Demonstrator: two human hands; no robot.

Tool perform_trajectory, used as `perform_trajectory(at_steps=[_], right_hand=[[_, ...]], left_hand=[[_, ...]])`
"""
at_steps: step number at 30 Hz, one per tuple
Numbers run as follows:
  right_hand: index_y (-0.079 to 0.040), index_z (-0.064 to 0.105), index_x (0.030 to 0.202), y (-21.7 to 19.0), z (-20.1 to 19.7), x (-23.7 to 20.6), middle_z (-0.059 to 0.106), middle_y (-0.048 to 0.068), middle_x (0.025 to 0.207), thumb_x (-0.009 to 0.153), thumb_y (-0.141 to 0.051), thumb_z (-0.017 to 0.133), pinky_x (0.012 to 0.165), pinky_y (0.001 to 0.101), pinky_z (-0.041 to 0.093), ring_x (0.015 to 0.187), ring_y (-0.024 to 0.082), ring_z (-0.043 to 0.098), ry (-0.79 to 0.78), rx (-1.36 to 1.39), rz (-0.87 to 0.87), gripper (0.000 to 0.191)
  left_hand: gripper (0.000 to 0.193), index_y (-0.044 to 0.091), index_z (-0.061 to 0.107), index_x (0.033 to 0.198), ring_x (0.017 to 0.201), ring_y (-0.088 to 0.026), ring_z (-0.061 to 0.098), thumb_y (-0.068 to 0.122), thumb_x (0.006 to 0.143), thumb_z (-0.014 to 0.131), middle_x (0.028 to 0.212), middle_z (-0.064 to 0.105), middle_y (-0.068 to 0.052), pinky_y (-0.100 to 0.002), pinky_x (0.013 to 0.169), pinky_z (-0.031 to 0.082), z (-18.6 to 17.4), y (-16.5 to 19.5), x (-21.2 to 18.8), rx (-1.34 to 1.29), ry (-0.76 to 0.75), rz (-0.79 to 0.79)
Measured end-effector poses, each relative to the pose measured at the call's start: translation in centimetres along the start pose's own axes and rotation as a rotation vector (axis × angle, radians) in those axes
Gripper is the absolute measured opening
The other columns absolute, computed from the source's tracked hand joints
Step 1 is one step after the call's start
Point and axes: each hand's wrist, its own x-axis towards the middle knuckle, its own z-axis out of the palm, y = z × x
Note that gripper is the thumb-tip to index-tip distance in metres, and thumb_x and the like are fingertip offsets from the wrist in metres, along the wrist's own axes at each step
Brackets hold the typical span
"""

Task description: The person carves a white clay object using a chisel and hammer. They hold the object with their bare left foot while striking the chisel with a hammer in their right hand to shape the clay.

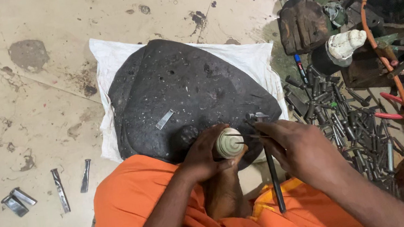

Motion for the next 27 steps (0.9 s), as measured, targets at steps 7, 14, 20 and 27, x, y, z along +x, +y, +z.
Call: perform_trajectory(at_steps=[7, 14, 20, 27], right_hand=[[-0.005, 0.07, 0.123, -3.1, -1.4, 3.4, 0.074, 0.021, 0.081, 0.09, -0.012, 0.066, 0.062, 0.0428, 0.059, 0.065, 0.034, 0.074, -0.182, 0.002, 0.138, 0.034], [-0.009, 0.075, 0.106, -3.6, -2.3, 5.5, 0.075, 0.018, 0.077, 0.096, -0.024, 0.063, 0.064, 0.0428, 0.058, 0.065, 0.032, 0.074, -0.314, -0.057, 0.191, 0.021], [-0.008, 0.072, 0.11, -3.6, -2.5, 5.6, 0.075, 0.018, 0.081, 0.098, -0.028, 0.061, 0.073, 0.0441, 0.058, 0.075, 0.033, 0.075, -0.418, -0.142, 0.336, 0.026], [-0.008, 0.071, 0.11, -3.4, -2.4, 6.2, 0.075, 0.02, 0.083, 0.097, -0.024, 0.059, 0.076, 0.0449, 0.058, 0.08, 0.034, 0.074, -0.444, -0.171, 0.347, 0.024]], left_hand=[[0.111, 0.009, 0.028, 0.158, 0.148, -0.032, 0.041, 0.036, 0.071, 0.09, 0.159, 0.043, -0.017, -0.043, 0.121, 0.033, 0.3, -0.9, -0.3, -0.012, 0.079, 0.169], [0.107, 0.005, 0.036, 0.158, 0.141, -0.039, 0.05, 0.043, 0.072, 0.088, 0.153, 0.05, -0.023, -0.047, 0.116, 0.041, 0.9, -0.2, -0.9, -0.027, 0.241, 0.324], [0.074, 0.004, 0.065, 0.131, 0.123, -0.039, 0.064, 0.051, 0.077, 0.084, 0.127, 0.069, -0.023, -0.047, 0.106, 0.047, 4.0, 1.5, -0.1, 0.087, 0.55, 0.224], [0.044, 0.005, 0.073, 0.12, 0.125, -0.034, 0.067, 0.038, 0.09, 0.077, 0.129, 0.072, -0.016, -0.044, 0.108, 0.049, 5.5, 0.9, 0.4, 0.114, 0.631, 0.287]])
